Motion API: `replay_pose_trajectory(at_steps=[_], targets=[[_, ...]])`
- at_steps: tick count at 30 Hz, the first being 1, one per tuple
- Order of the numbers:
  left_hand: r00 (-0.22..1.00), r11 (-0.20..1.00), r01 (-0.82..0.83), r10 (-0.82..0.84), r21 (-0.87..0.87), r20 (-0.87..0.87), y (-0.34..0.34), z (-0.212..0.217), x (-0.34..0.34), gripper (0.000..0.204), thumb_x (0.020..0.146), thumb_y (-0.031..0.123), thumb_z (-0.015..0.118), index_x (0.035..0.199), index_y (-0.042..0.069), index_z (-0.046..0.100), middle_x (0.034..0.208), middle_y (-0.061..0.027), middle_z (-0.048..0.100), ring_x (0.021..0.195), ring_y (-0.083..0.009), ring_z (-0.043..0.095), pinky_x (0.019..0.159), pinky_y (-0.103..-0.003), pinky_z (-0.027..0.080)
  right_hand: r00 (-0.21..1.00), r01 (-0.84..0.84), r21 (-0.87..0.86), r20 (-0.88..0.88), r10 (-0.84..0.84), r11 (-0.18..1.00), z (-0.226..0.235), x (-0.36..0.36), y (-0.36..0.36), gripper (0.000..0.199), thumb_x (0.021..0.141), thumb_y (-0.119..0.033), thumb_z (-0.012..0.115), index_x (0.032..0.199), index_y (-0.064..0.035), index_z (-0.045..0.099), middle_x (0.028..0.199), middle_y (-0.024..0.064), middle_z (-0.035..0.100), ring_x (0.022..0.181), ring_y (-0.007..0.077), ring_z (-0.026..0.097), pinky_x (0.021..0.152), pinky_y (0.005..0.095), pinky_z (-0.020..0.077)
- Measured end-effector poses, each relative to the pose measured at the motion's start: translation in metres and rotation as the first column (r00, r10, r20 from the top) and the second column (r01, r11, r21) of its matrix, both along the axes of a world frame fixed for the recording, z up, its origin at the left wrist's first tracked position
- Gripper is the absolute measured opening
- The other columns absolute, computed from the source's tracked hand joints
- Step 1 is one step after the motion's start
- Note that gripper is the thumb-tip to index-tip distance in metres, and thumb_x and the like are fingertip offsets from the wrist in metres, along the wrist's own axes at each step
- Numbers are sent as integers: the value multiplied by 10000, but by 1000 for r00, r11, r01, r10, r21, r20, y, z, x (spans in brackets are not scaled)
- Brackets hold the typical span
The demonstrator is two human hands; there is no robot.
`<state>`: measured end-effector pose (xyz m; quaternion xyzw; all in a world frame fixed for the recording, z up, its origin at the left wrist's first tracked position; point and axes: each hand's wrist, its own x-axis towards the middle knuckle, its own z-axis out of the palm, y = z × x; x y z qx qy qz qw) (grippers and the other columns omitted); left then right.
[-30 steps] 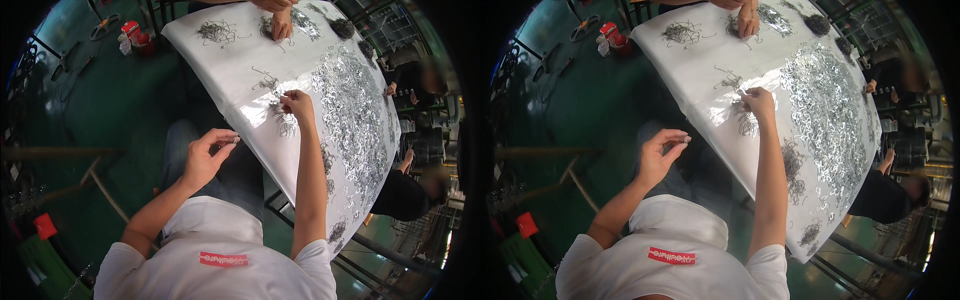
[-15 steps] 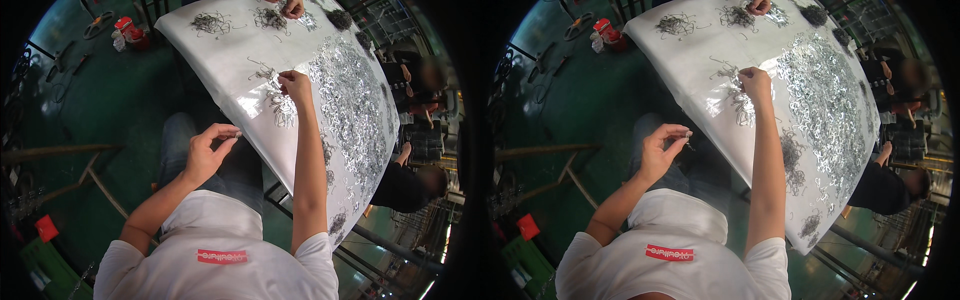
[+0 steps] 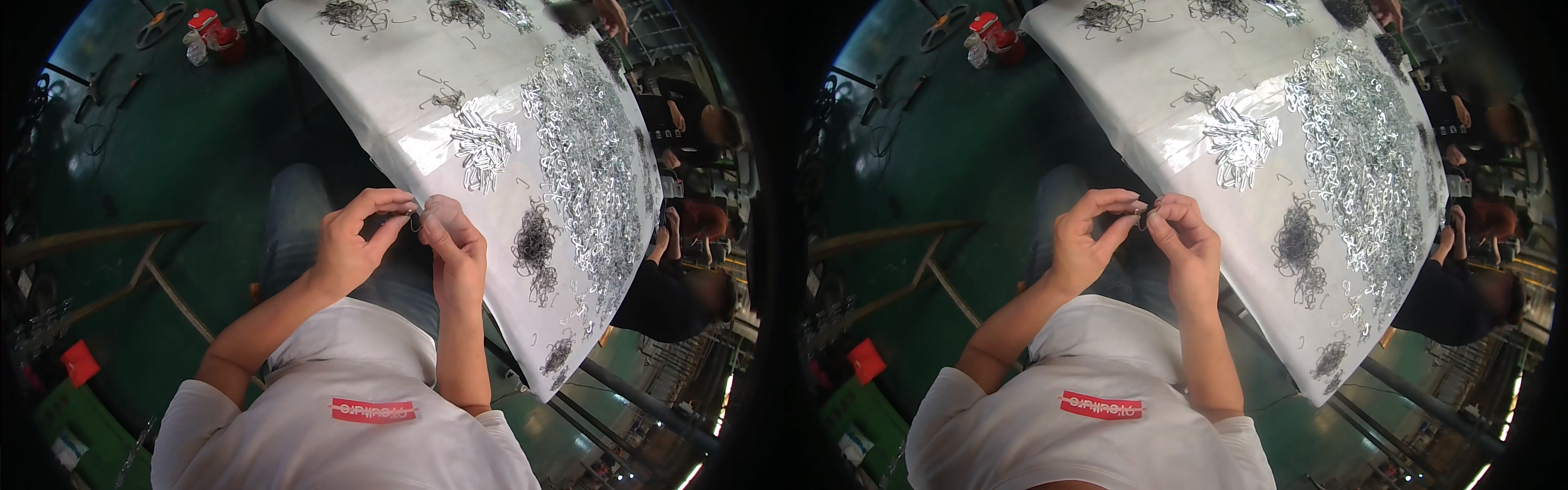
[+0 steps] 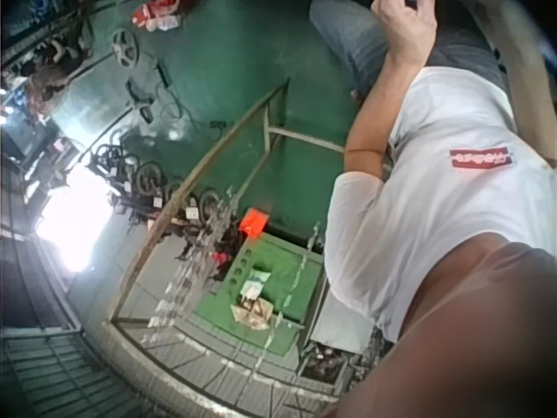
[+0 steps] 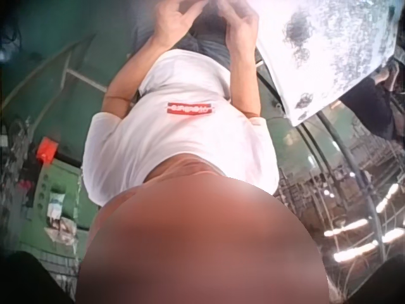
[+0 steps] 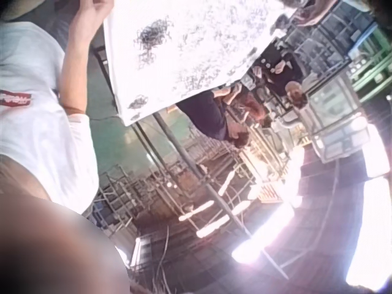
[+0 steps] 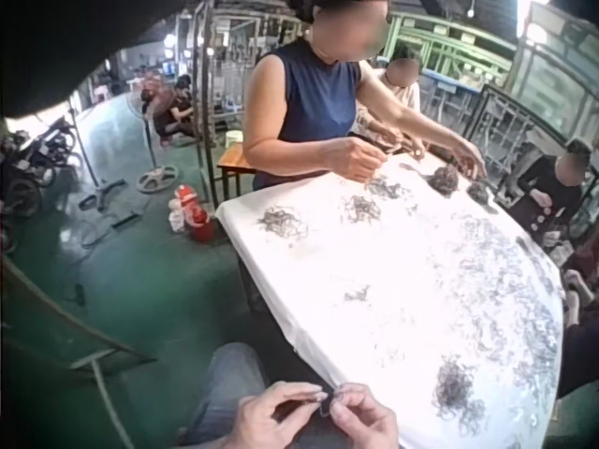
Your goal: The person sits at a table and repeatedly picks up small metal hooks and S-shaped clips, joining them by hand. They then stand and hang the assembled pieces onto a nearby metal rack, repeating this cycle throughout the clip.
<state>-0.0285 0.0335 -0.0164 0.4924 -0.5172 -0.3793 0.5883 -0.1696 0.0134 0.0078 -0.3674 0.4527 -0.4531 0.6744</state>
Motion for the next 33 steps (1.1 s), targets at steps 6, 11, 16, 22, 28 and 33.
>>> replay_pose_trajectory(at_steps=[6, 11, 16, 22, 28, 33], targets=[[999, 998, 7, -4, -58, 48, 5, -1, -10, 331, 791, -80, 642, 1103, 3, 571, 986, -99, 676, 890, -167, 671, 777, -266, 534, 995, 83, -109, -44, -88, 991, -10, -3, 5, 40, 857, -28, 631, 892, -20, 615, 1074, 30, 491, 944, 101, 498, 829, 249, 415], [998, 986, 63, -63, -155, 8, 3, -16, -26, 463, 772, -81, 660, 1198, 14, 507, 1103, -109, 639, 906, -176, 656, 795, -278, 530, 961, 181, -398, -124, -249, 899, -22, -6, 17, 61, 839, -14, 640, 894, -21, 614, 1063, 55, 463, 937, 126, 491, 813, 255, 423], [928, 971, -9, 98, -241, 360, -47, -36, -19, 269, 735, 14, 707, 994, 53, 647, 1060, -92, 619, 970, -232, 568, 827, -362, 463, 916, 186, -509, -219, -335, 841, -28, -19, 27, 80, 801, -28, 681, 851, -15, 621, 1037, 83, 468, 908, 157, 493, 795, 270, 430], [776, 980, 50, 83, -191, 626, -150, -57, -43, 113, 767, 101, 683, 873, 62, 691, 978, -45, 610, 920, -248, 536, 808, -365, 425, 895, 208, -490, -255, -367, 847, -37, -31, 26, 91, 801, -55, 693, 845, -24, 620, 984, 74, 486, 879, 163, 511, 775, 276, 437], [579, 986, 99, 51, -132, 814, -186, -69, -59, 95, 794, 152, 653, 864, 100, 690, 967, -14, 608, 959, -207, 521, 800, -362, 381, 894, 226, -468, -248, -373, 854, -40, -38, 26, 77, 801, -37, 682, 848, -28, 622, 985, 61, 480, 880, 154, 502, 775, 269, 430], [381, 962, 228, 53, -149, 923, -193, -78, -56, 79, 795, 188, 653, 834, 120, 660, 929, 4, 589, 931, -176, 520, 770, -351, 373, 897, 208, -457, -262, -355, 865, -39, -39, 27, 77, 792, 18, 658, 846, -21, 621, 1005, 48, 467, 904, 139, 469, 799, 255, 402]])
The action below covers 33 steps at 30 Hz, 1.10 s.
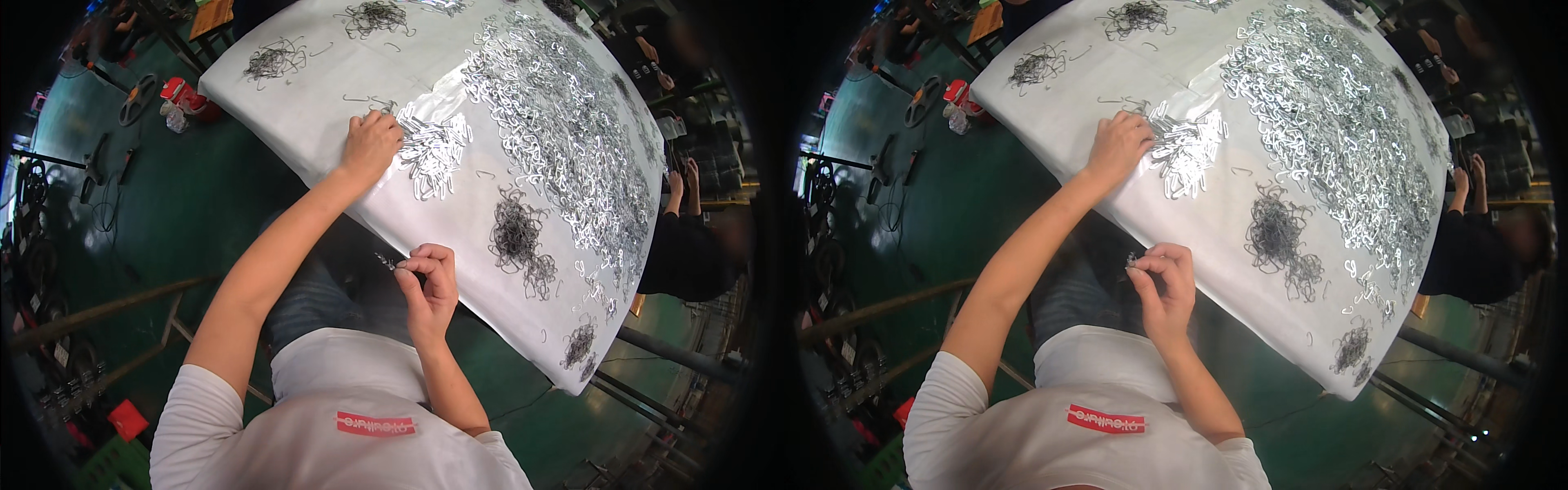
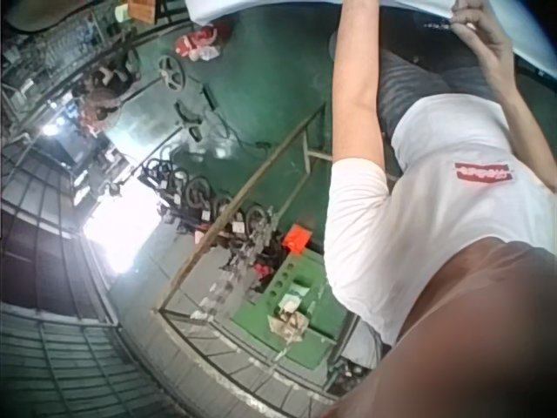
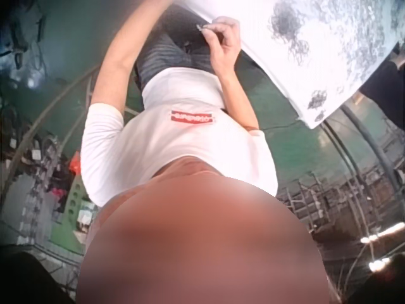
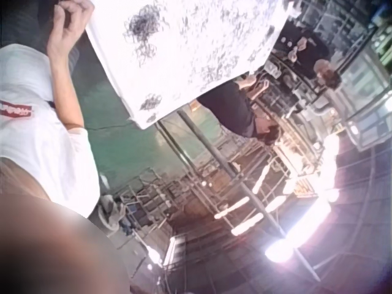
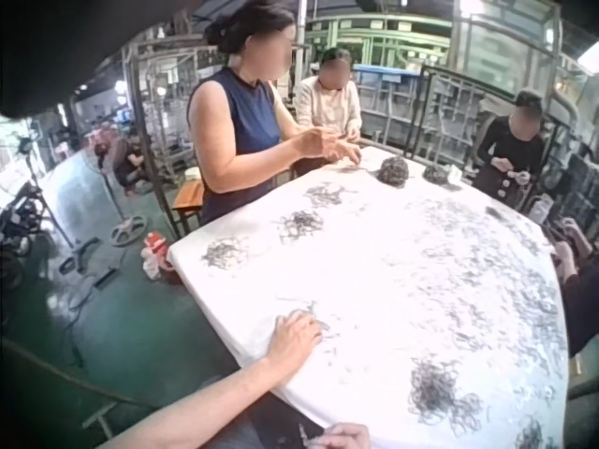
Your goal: The person sits at a table and repeatedly picks up small metal hooks and S-shaped clips, joining them by hand. They then stand and hang the assembled pieces onto a nearby metal rack, repeating this cycle throughout the clip.
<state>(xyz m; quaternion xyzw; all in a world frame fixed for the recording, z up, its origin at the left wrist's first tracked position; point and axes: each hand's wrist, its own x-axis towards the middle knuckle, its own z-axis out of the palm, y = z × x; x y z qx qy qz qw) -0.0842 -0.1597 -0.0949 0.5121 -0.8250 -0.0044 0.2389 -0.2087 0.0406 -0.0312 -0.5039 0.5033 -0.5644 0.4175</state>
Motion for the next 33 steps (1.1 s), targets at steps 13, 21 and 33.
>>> replay_pose_trajectory(at_steps=[13, 21, 33], targets=[[986, 986, 118, -102, -122, 128, 6, -9, 19, 144, 803, 70, 534, 930, 88, 599, 913, -27, 588, 936, -191, 542, 807, -354, 382, 999, -7, -29, -44, 6, 1000, -8, 9, -1, 45, 827, -15, 648, 855, -14, 613, 990, 50, 486, 848, 118, 495, 733, 233, 434], [992, 1000, 25, -26, -15, -122, 0, -1, 20, 115, 789, 138, 609, 888, 81, 621, 819, -58, 625, 831, -258, 583, 705, -398, 433, 1000, 4, -11, -3, -4, 1000, -4, 15, -1, 70, 805, -37, 669, 851, -11, 623, 954, 62, 518, 843, 150, 535, 721, 255, 445], [728, 793, 236, 239, 562, -643, 55, 50, 38, 221, 814, 120, 678, 996, -5, 667, 876, -87, 696, 830, -138, 650, 749, -270, 498, 998, -18, -13, -65, 17, 1000, -4, 23, -12, 65, 811, -29, 658, 858, -3, 623, 959, 68, 505, 836, 151, 527, 708, 254, 450]])
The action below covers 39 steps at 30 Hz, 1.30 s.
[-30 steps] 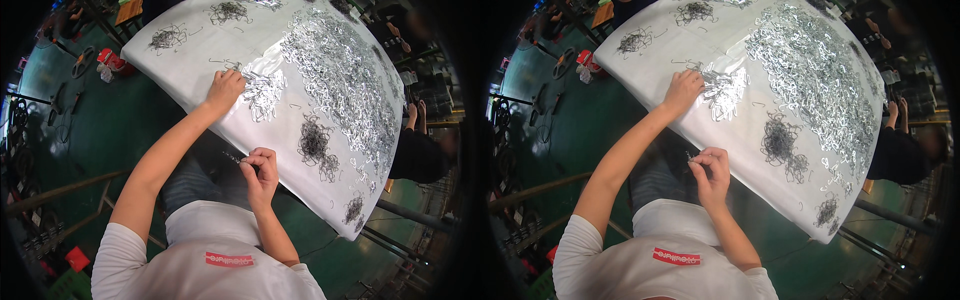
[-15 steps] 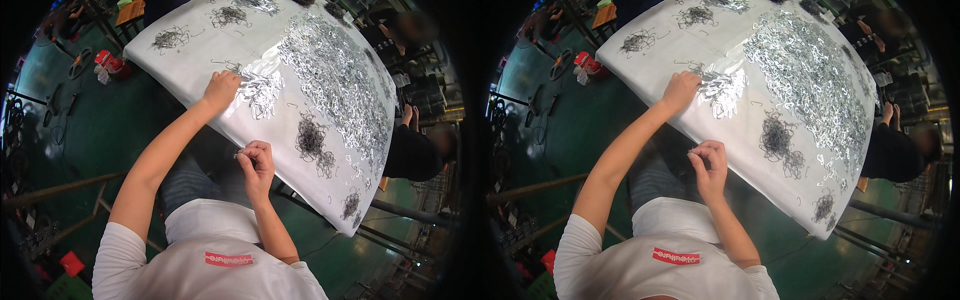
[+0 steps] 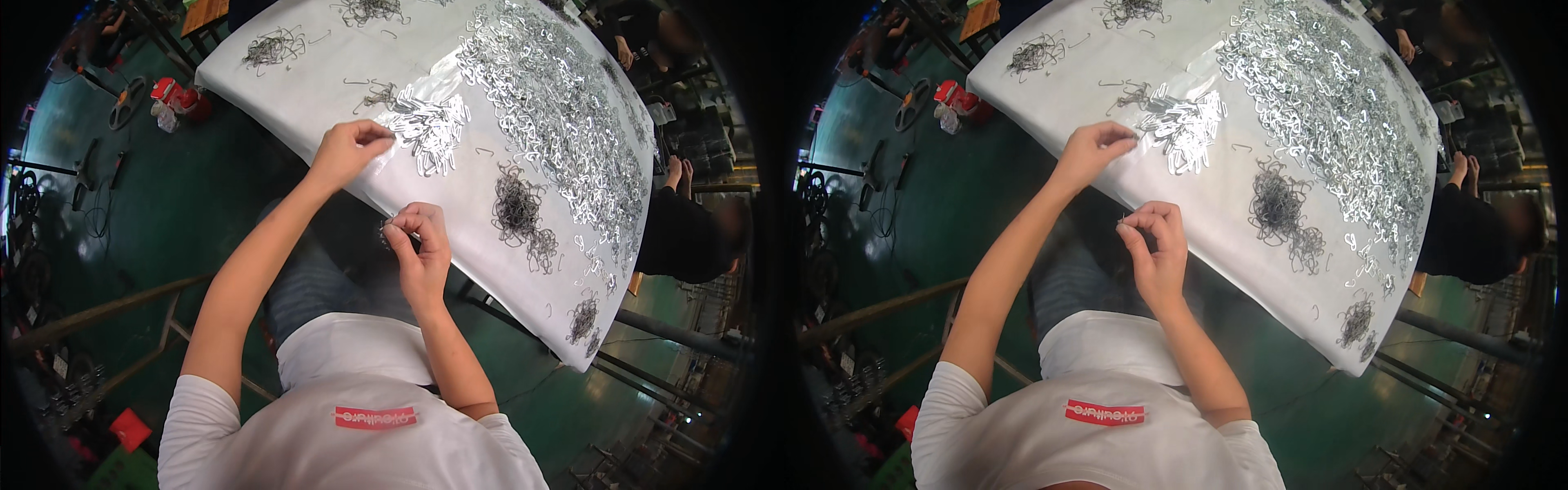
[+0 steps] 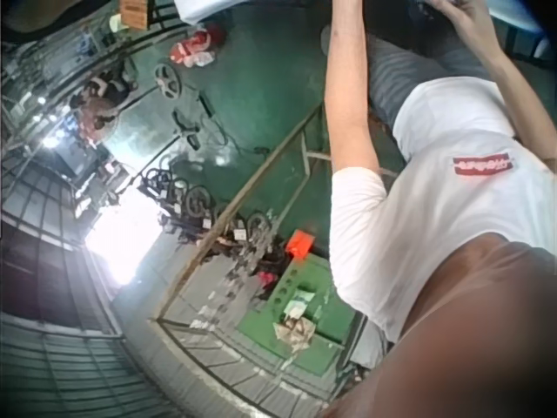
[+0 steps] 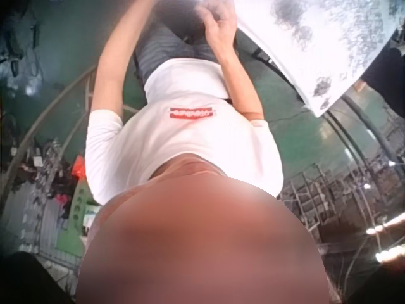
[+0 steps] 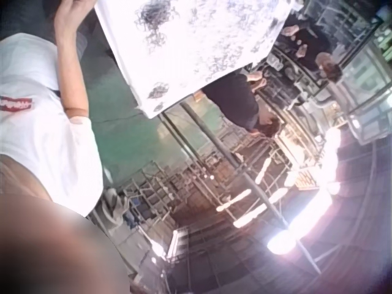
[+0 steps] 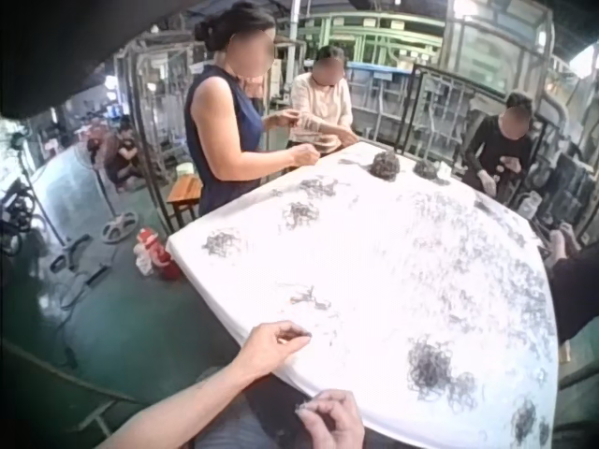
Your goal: The person sits at a table and repeatedly picks up small metal hooks and S-shaped clips, joining them by hand. They then stand and hang the assembled pieces onto a nearby metal rack, repeating this cycle throughout the clip.
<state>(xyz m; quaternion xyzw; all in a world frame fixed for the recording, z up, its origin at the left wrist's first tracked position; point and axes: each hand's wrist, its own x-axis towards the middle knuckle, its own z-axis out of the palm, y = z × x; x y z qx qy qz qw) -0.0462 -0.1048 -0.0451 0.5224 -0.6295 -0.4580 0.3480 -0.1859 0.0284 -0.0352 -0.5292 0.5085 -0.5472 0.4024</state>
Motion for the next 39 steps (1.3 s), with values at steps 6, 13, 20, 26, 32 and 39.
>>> replay_pose_trajectory(at_steps=[6, 13, 20, 26, 32, 39], targets=[[946, 988, 23, 27, 150, -322, 72, 39, 4, 156, 797, 87, 690, 932, 9, 696, 800, -44, 695, 697, -67, 614, 660, -220, 487, 999, 6, -17, -44, -7, 1000, 3, -2, -4, 73, 802, -37, 671, 859, -16, 632, 949, 62, 512, 850, 159, 527, 726, 266, 452], [957, 997, -33, 53, 76, -284, 88, 46, 3, 147, 801, 78, 685, 925, 0, 696, 815, -56, 703, 740, -93, 645, 683, -233, 497, 999, -4, -24, -46, 3, 1000, 5, 0, -7, 87, 796, -53, 684, 860, -21, 635, 952, 60, 515, 883, 169, 524, 756, 270, 443], [938, 998, -68, 61, -10, -340, 97, 30, 5, 132, 781, 38, 688, 911, 25, 703, 938, -73, 686, 877, -133, 633, 765, -259, 485, 989, -94, 70, -110, 101, 993, 1, -9, -13, 114, 786, -63, 691, 876, -21, 634, 918, 62, 556, 848, 173, 554, 733, 286, 451], [935, 994, -81, 51, -72, -350, 108, 24, 8, 148, 748, -32, 687, 891, 8, 693, 954, -88, 658, 894, -157, 613, 773, -259, 479, 731, 49, 63, -683, 8, 997, 2, -118, -109, 80, 830, -83, 632, 887, -44, 672, 887, 95, 655, 721, 238, 623, 654, 342, 482], [946, 986, -94, 46, -135, -322, 114, 24, 4, 139, 733, -53, 687, 861, 0, 690, 919, -92, 662, 874, -176, 615, 784, -273, 483, 341, 85, 476, -839, 424, 875, -22, -168, -192, 162, 770, -154, 676, 915, -89, 706, 930, 101, 686, 885, 261, 648, 778, 363, 499], [907, 992, -73, 24, -100, -421, 117, 27, -8, 150, 751, -111, 627, 867, -24, 665, 906, -99, 642, 878, -175, 600, 799, -261, 459, 435, -57, 292, -854, 287, 955, -13, -137, -152, 112, 828, -139, 582, 890, -49, 610, 937, 116, 656, 906, 331, 614, 780, 400, 488]])
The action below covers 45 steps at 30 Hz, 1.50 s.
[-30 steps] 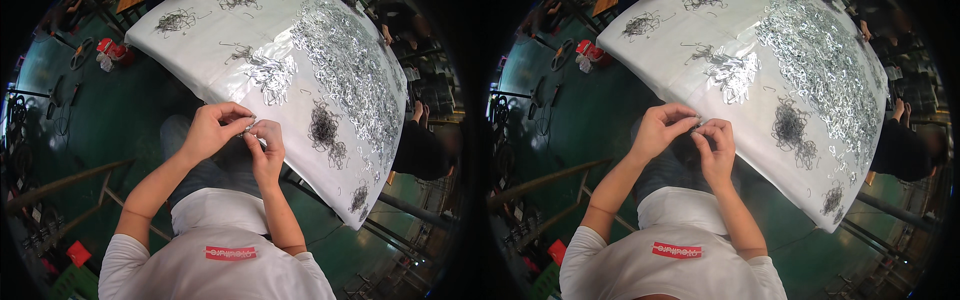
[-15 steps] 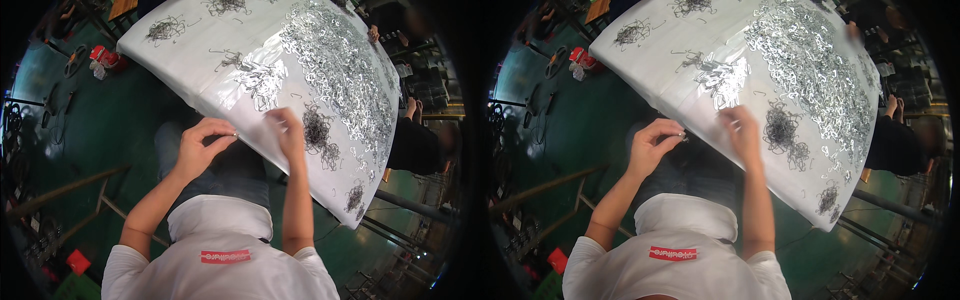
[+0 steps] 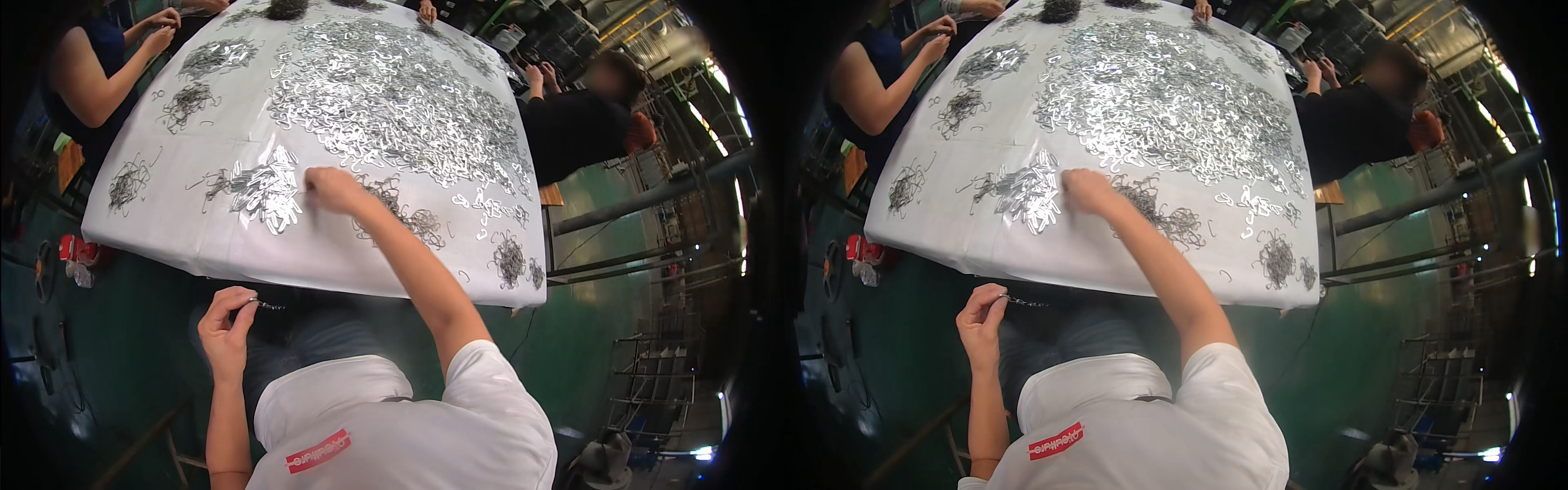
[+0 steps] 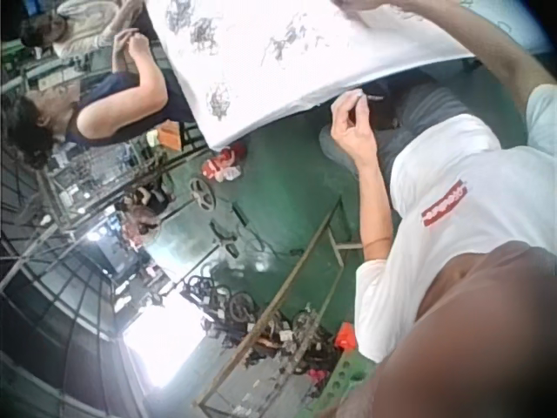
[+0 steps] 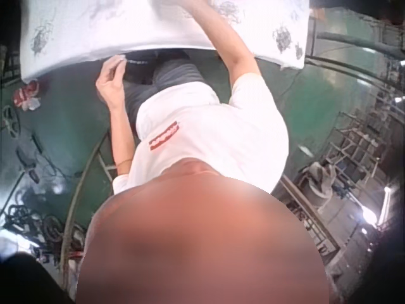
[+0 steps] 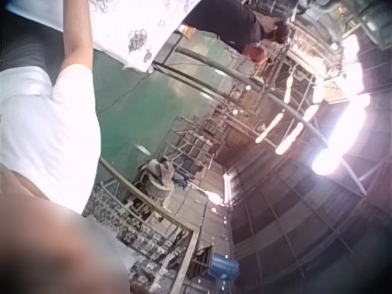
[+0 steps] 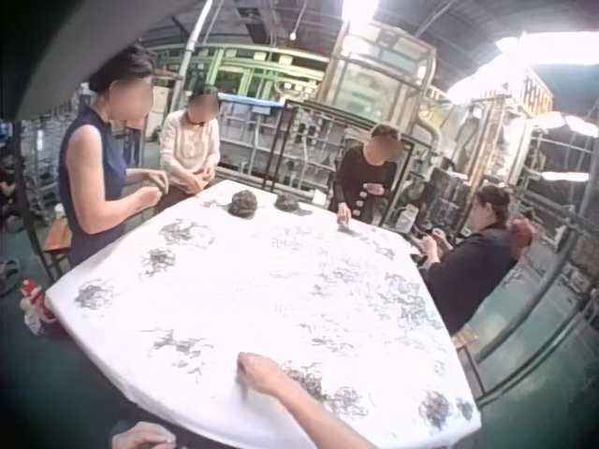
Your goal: The person sits at a table and repeatedly picks up small metal hooks and S-shaped clips, joining them by hand. They then stand and hang the assembled pieces onto a nearby metal rack, repeating this cycle throughout the clip.
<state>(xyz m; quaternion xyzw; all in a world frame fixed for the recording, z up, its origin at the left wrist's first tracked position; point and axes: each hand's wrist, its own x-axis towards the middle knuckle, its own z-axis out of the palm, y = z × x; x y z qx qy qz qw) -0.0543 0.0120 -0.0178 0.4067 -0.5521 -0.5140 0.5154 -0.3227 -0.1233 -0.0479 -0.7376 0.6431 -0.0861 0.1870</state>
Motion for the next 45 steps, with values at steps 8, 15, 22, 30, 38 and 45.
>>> replay_pose_trajectory(at_steps=[8, 15, 22, 30, 38, 45], targets=[[994, 998, -67, 68, -13, 84, 13, -1, 3, 152, 749, -62, 666, 887, 0, 681, 871, -80, 668, 819, -166, 617, 750, -265, 478, 190, 34, 286, 939, -287, 958, 50, 88, 118, 122, 812, -38, 670, 911, 15, 622, 793, 65, 630, 666, 111, 601, 557, 232, 483], [985, 989, -108, 120, -102, 122, 15, 3, -3, 167, 756, -33, 687, 912, 25, 683, 862, -73, 672, 810, -163, 633, 726, -269, 504, 62, 45, 411, 908, -413, 910, 64, 106, 152, 125, 859, -93, 644, 915, 19, 636, 907, 64, 618, 695, 96, 545, 570, 223, 419], [957, 961, -153, 203, -231, 207, 12, 3, -8, 201, 732, -45, 697, 916, 34, 682, 858, -80, 667, 806, -193, 626, 708, -284, 512, 123, 156, 314, 934, -334, 936, 49, 115, 150, 73, 842, -55, 665, 884, -10, 625, 1062, 42, 524, 818, 71, 514, 699, 217, 432], [908, 853, -194, 343, -484, 240, -7, -19, -11, 312, 703, -52, 686, 1001, 37, 662, 892, -86, 657, 886, -273, 603, 762, -352, 500, 158, 377, -19, 986, -44, 926, 32, 133, 159, 99, 815, 57, 623, 869, -13, 580, 1030, 72, 447, 877, 120, 490, 743, 236, 448], [680, 898, -117, 384, -425, 625, -146, -62, -18, 141, 789, 103, 654, 911, 44, 693, 868, -88, 671, 828, -275, 591, 746, -380, 459, 229, 404, -47, 972, -52, 913, 28, 126, 156, 111, 787, 45, 658, 847, -23, 596, 996, 70, 464, 874, 141, 483, 739, 249, 436], [561, 895, 75, 327, -441, 761, -168, -76, -24, 130, 790, 110, 645, 890, 40, 690, 847, -101, 664, 815, -279, 610, 734, -372, 473, 326, 396, -88, 944, -50, 914, 19, 124, 156, 92, 790, 17, 668, 845, -25, 608, 972, 62, 481, 864, 139, 488, 734, 254, 429]])
